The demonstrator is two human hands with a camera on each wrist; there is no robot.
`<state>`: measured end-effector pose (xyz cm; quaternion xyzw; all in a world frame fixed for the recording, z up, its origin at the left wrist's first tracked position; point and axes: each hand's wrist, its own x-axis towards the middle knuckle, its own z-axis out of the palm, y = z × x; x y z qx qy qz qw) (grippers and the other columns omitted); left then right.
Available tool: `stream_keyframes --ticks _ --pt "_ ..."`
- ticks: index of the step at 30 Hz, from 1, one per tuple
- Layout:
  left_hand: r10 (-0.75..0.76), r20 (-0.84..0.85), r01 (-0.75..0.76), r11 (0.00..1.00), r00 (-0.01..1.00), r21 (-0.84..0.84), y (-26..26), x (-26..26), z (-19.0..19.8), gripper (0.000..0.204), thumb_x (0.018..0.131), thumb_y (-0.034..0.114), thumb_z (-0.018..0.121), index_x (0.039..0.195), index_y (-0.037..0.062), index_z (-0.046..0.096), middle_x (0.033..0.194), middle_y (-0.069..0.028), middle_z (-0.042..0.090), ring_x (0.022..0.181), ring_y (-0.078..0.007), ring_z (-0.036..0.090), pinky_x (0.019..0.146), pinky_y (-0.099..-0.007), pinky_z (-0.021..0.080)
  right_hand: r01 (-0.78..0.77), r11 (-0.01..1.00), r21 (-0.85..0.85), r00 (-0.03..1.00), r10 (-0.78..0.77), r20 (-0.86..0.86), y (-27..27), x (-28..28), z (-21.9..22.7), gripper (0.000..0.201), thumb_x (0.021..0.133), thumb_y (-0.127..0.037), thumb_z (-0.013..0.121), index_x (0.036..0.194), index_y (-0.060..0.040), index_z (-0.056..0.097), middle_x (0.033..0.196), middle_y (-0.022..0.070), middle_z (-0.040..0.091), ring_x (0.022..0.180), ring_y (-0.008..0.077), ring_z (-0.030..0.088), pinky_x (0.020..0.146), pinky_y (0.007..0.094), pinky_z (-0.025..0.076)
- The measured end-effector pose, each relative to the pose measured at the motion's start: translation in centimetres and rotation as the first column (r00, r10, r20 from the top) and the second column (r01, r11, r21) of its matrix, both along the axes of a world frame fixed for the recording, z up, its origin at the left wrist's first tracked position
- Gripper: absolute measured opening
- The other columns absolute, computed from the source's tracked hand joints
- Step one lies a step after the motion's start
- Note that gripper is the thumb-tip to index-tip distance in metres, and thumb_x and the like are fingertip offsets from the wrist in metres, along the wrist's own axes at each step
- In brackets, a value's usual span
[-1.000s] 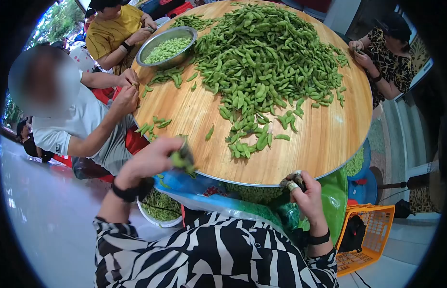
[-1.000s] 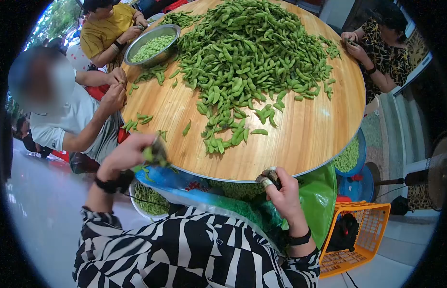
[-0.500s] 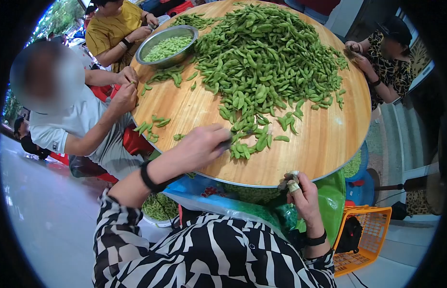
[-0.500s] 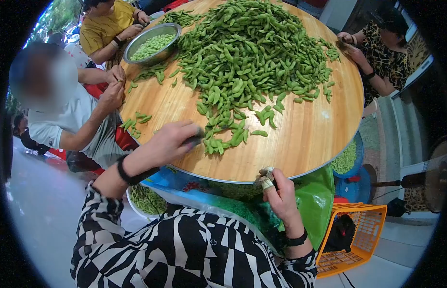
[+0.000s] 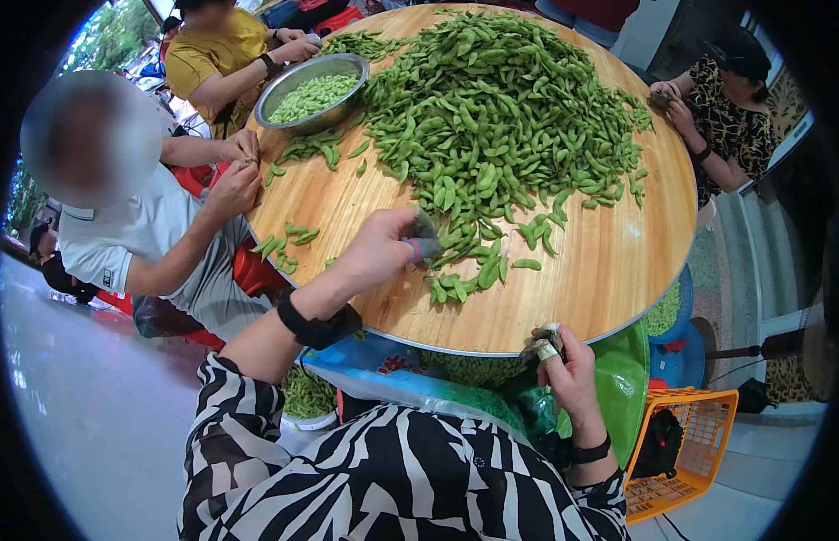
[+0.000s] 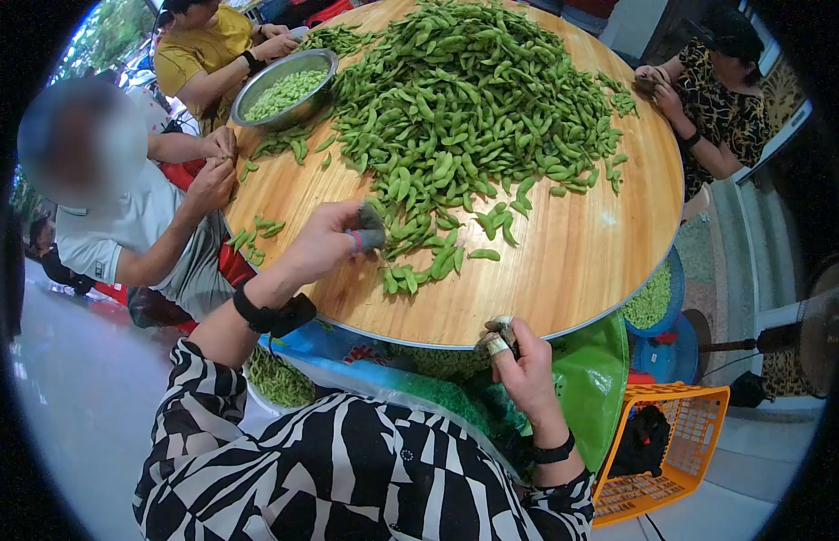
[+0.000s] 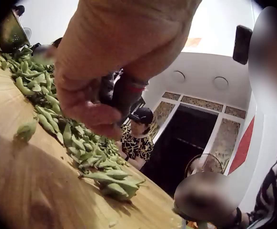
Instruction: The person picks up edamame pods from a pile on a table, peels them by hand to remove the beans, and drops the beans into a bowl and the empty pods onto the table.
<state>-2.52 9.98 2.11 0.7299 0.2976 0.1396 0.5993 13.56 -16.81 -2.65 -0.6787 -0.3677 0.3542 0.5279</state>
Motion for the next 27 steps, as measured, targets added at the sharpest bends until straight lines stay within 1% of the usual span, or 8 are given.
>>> stream_keyframes --ticks 3,5,7,9,11,13,17,27 --pt "0.022 -0.004 -0.023 0.975 1.000 -0.221 0.9 -2.2 1.1 0.005 0.088 0.006 0.058 0.087 0.0009 0.060 0.074 -0.0025 0.063 0.064 -0.0118 0.059 0.055 -0.0257 0.046 0.014 1.000 -0.007 0.998 -0.014 -0.055 -0.1 0.0 0.0 0.017 0.090 -0.007 0.053 0.104 0.0019 0.058 0.070 0.0021 0.058 0.048 0.0067 0.049 0.044 0.0221 0.039" --pt "-0.018 -0.154 0.047 0.981 0.988 0.187 1.0 -4.1 1.6 0.008 0.082 0.006 0.058 0.088 0.0008 0.059 0.069 -0.0096 0.063 0.060 -0.0196 0.060 0.053 -0.0329 0.047 0.038 0.999 0.011 0.996 -0.037 -0.087 -0.2 0.0 -0.2 0.018 0.092 -0.009 0.053 0.105 0.0024 0.057 0.069 0.0018 0.057 0.048 0.0069 0.049 0.044 0.0220 0.039" --pt "0.058 -0.445 0.295 0.672 0.894 0.680 1.2 -7.0 2.5 0.009 0.076 0.006 0.058 0.084 0.0017 0.059 0.066 -0.0148 0.061 0.062 -0.0275 0.063 0.056 -0.0399 0.048 0.016 1.000 0.016 0.996 -0.014 -0.086 -0.4 0.1 -0.1 0.019 0.092 -0.010 0.052 0.106 0.0028 0.057 0.069 0.0019 0.056 0.048 0.0072 0.049 0.045 0.0223 0.039" --pt "0.277 -0.600 0.532 0.285 0.751 0.797 2.5 -11.4 2.6 0.007 0.070 0.006 0.057 0.077 0.0062 0.060 0.065 -0.0153 0.061 0.068 -0.0329 0.064 0.060 -0.0451 0.049 -0.005 1.000 0.020 0.997 0.007 -0.082 -0.6 0.3 0.0 0.021 0.093 -0.012 0.051 0.106 0.0032 0.057 0.068 0.0020 0.055 0.048 0.0075 0.049 0.045 0.0225 0.039" --pt "0.356 -0.687 0.607 0.321 0.633 0.727 2.4 -12.8 4.3 0.008 0.069 0.008 0.059 0.078 0.0081 0.060 0.069 -0.0139 0.061 0.071 -0.0314 0.064 0.061 -0.0438 0.049 -0.041 0.999 0.031 0.997 0.043 -0.071 -0.5 0.3 0.2 0.024 0.093 -0.013 0.048 0.108 0.0038 0.056 0.068 0.0027 0.055 0.049 0.0087 0.050 0.046 0.0236 0.040" --pt "0.307 -0.560 0.542 0.149 0.770 0.827 2.2 -12.9 4.9 0.009 0.069 0.007 0.060 0.078 0.0070 0.060 0.073 -0.0130 0.059 0.074 -0.0304 0.062 0.063 -0.0428 0.049 -0.054 0.998 0.036 0.997 0.056 -0.046 -0.3 0.1 0.3 0.024 0.093 -0.013 0.047 0.109 0.0037 0.055 0.068 0.0031 0.055 0.050 0.0092 0.051 0.047 0.0240 0.041" --pt "-0.147 -0.218 0.262 0.579 0.965 0.772 1.3 -6.9 1.8 0.030 0.072 -0.003 0.061 0.101 0.0060 0.060 0.081 -0.0151 0.056 0.078 -0.0344 0.058 0.066 -0.0409 0.047 -0.020 1.000 0.014 1.000 0.020 -0.002 -0.1 -0.2 0.4 0.026 0.091 -0.010 0.045 0.111 0.0033 0.053 0.070 0.0040 0.055 0.052 0.0102 0.052 0.049 0.0244 0.042" --pt "-0.192 -0.166 0.242 0.499 0.967 0.832 1.0 -0.7 -3.6 0.015 0.075 0.001 0.062 0.086 -0.0003 0.052 0.081 -0.0151 0.058 0.074 -0.0332 0.061 0.063 -0.0418 0.049 0.034 0.999 0.037 0.999 -0.035 0.022 -0.2 -0.8 0.0 0.022 0.094 -0.014 0.048 0.108 0.0006 0.056 0.061 -0.0004 0.051 0.047 0.0065 0.047 0.045 0.0211 0.035"
